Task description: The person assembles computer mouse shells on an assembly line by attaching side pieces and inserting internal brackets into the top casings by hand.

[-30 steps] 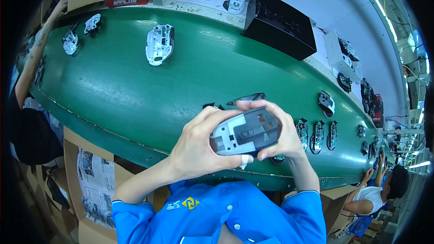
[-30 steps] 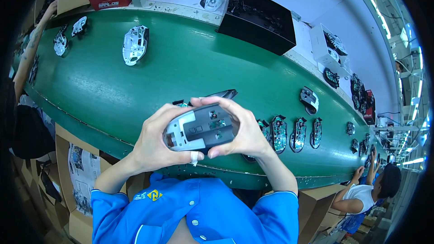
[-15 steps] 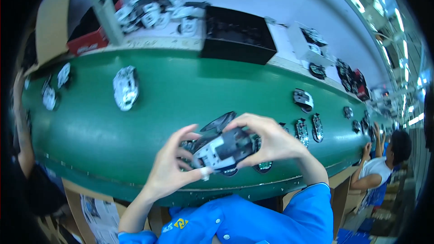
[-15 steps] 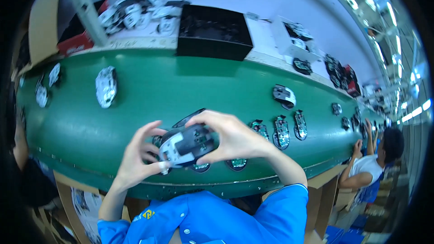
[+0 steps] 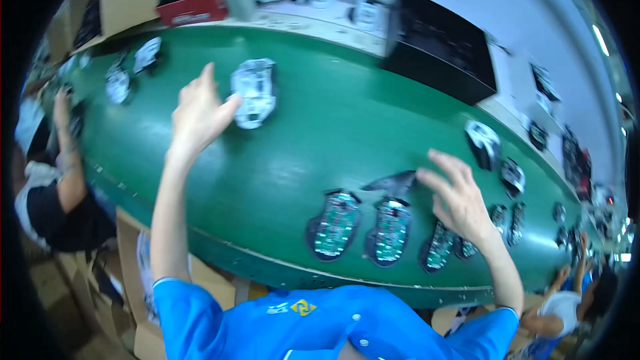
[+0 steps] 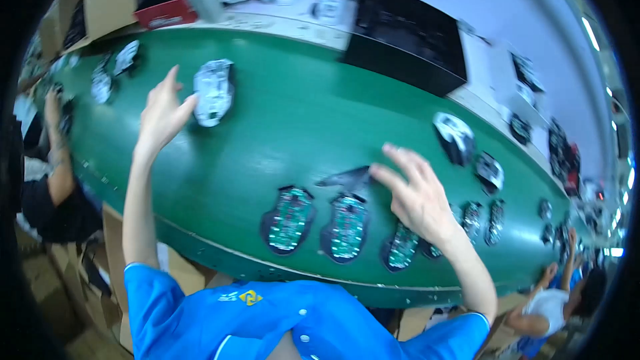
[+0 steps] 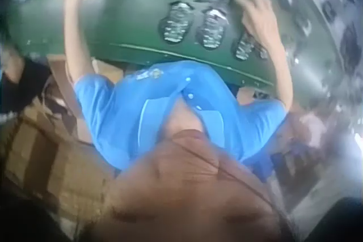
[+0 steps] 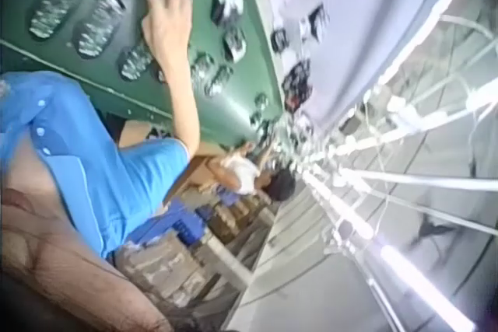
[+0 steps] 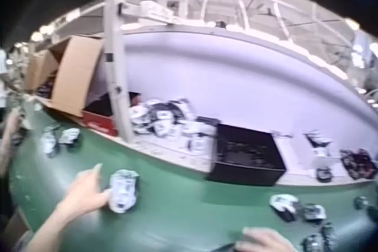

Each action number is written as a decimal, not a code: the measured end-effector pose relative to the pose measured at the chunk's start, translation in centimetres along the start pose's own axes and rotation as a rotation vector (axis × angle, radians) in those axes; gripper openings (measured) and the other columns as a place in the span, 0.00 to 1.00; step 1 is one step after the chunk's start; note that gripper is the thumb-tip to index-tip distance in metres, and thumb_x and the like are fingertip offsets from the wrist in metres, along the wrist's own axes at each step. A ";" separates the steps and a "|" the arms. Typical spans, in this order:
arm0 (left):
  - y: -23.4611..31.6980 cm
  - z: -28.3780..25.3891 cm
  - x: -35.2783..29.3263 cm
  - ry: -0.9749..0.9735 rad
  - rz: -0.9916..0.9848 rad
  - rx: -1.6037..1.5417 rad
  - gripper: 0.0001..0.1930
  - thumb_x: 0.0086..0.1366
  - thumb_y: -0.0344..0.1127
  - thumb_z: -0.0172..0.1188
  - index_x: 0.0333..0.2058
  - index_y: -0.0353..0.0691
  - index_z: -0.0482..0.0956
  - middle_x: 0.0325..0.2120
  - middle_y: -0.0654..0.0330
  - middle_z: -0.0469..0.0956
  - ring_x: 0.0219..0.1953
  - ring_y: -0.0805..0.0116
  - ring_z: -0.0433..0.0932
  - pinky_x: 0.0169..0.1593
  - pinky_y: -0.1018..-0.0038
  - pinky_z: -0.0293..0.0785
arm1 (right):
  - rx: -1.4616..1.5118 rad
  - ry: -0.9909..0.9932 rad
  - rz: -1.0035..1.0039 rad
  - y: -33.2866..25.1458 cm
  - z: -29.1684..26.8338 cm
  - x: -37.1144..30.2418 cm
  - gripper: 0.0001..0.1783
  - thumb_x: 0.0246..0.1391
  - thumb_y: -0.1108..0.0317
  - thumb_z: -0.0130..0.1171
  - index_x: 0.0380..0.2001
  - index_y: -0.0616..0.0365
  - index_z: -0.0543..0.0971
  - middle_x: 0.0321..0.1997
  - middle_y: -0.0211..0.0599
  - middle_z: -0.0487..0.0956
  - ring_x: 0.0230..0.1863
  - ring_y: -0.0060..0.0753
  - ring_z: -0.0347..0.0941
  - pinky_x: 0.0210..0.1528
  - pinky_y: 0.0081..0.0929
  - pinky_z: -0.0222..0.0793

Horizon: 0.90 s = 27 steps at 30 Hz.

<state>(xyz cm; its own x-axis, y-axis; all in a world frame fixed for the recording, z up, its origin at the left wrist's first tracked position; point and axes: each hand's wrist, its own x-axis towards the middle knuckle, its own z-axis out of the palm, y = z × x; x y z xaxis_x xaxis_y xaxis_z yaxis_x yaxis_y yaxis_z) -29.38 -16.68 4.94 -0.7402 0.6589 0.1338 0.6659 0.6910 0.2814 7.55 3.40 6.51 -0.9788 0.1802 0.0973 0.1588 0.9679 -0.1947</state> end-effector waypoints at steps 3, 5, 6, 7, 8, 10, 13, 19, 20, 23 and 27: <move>2.1 0.0 1.7 -0.121 -0.033 0.062 0.46 0.51 0.65 0.54 0.54 0.25 0.61 0.42 0.39 0.73 0.48 0.45 0.71 0.49 0.57 0.70 | 0.125 -0.054 -0.141 1.8 2.0 1.3 0.24 0.34 0.79 0.58 0.41 0.50 0.76 0.46 0.36 0.72 0.46 0.41 0.67 0.50 0.38 0.65; 3.3 0.9 0.9 -0.123 0.009 0.124 0.55 0.45 0.72 0.54 0.55 0.22 0.59 0.43 0.38 0.71 0.48 0.45 0.70 0.48 0.57 0.70 | 0.152 -0.050 -0.149 2.0 1.9 2.6 0.19 0.38 0.78 0.59 0.38 0.51 0.78 0.39 0.33 0.73 0.40 0.37 0.69 0.43 0.35 0.67; 4.0 0.9 0.7 -0.142 0.017 0.128 0.57 0.44 0.74 0.55 0.55 0.22 0.59 0.44 0.38 0.71 0.48 0.45 0.70 0.48 0.58 0.70 | 0.182 -0.067 -0.156 2.1 2.4 2.9 0.18 0.39 0.77 0.59 0.38 0.52 0.78 0.38 0.33 0.73 0.39 0.37 0.70 0.40 0.33 0.68; 4.3 1.0 0.7 -0.182 0.007 0.140 0.59 0.43 0.74 0.55 0.57 0.23 0.55 0.45 0.38 0.70 0.48 0.45 0.70 0.49 0.59 0.69 | 0.210 -0.085 -0.159 2.1 2.5 3.3 0.17 0.40 0.77 0.60 0.38 0.52 0.78 0.37 0.33 0.73 0.38 0.36 0.70 0.38 0.31 0.69; 4.0 1.0 0.6 -0.178 0.000 0.139 0.59 0.43 0.74 0.55 0.57 0.23 0.55 0.45 0.38 0.70 0.48 0.45 0.70 0.49 0.59 0.69 | 0.282 -0.065 -0.134 1.9 2.3 3.6 0.14 0.42 0.77 0.61 0.36 0.55 0.79 0.33 0.36 0.74 0.34 0.37 0.72 0.34 0.29 0.70; 3.6 0.9 0.7 -0.138 0.036 0.097 0.59 0.43 0.73 0.56 0.59 0.24 0.52 0.46 0.38 0.70 0.49 0.44 0.69 0.51 0.59 0.68 | 0.495 -0.050 0.090 2.0 1.0 3.7 0.13 0.43 0.76 0.62 0.36 0.57 0.80 0.31 0.38 0.74 0.33 0.36 0.73 0.35 0.28 0.70; 1.3 -0.5 2.0 -0.288 -0.064 -0.210 0.54 0.49 0.66 0.55 0.61 0.26 0.49 0.49 0.40 0.68 0.53 0.47 0.66 0.55 0.60 0.64 | 0.925 -0.046 0.554 2.1 -0.1 3.0 0.12 0.49 0.72 0.62 0.37 0.66 0.79 0.29 0.35 0.76 0.29 0.20 0.73 0.28 0.18 0.70; 1.2 0.4 2.1 -0.289 0.021 -0.267 0.52 0.49 0.63 0.57 0.61 0.28 0.49 0.53 0.39 0.66 0.57 0.46 0.63 0.59 0.60 0.58 | 0.975 -0.090 0.668 1.9 0.2 2.7 0.14 0.53 0.64 0.59 0.37 0.65 0.79 0.27 0.31 0.78 0.28 0.16 0.72 0.26 0.16 0.67; 2.0 0.6 2.1 -0.305 0.028 -0.245 0.52 0.49 0.62 0.57 0.62 0.28 0.49 0.54 0.39 0.65 0.58 0.46 0.62 0.60 0.59 0.58 | 0.985 -0.156 0.727 2.3 0.0 2.6 0.15 0.54 0.63 0.59 0.38 0.66 0.78 0.28 0.31 0.79 0.28 0.16 0.72 0.27 0.16 0.67; 1.3 1.6 2.9 -0.290 0.009 -0.374 0.51 0.46 0.58 0.61 0.61 0.29 0.51 0.50 0.37 0.68 0.54 0.48 0.68 0.56 0.63 0.63 | 0.472 -0.158 0.381 2.7 1.1 1.5 0.17 0.52 0.60 0.59 0.43 0.58 0.77 0.32 0.38 0.78 0.28 0.31 0.75 0.32 0.28 0.70; -1.8 2.8 3.4 -0.344 -0.035 -0.484 0.42 0.43 0.44 0.65 0.55 0.27 0.63 0.42 0.43 0.74 0.44 0.57 0.75 0.49 0.71 0.69 | 0.253 0.033 0.238 1.9 -4.0 6.1 0.22 0.44 0.62 0.64 0.45 0.54 0.75 0.40 0.38 0.74 0.36 0.36 0.75 0.37 0.29 0.71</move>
<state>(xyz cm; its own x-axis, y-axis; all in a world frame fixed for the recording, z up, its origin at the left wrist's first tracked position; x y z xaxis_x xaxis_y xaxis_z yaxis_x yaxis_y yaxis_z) -32.80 -14.86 2.21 -0.6348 0.7523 -0.1760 0.4634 0.5531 0.6924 2.41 7.07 10.61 -0.9126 0.4056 0.0511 0.3412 0.8246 -0.4513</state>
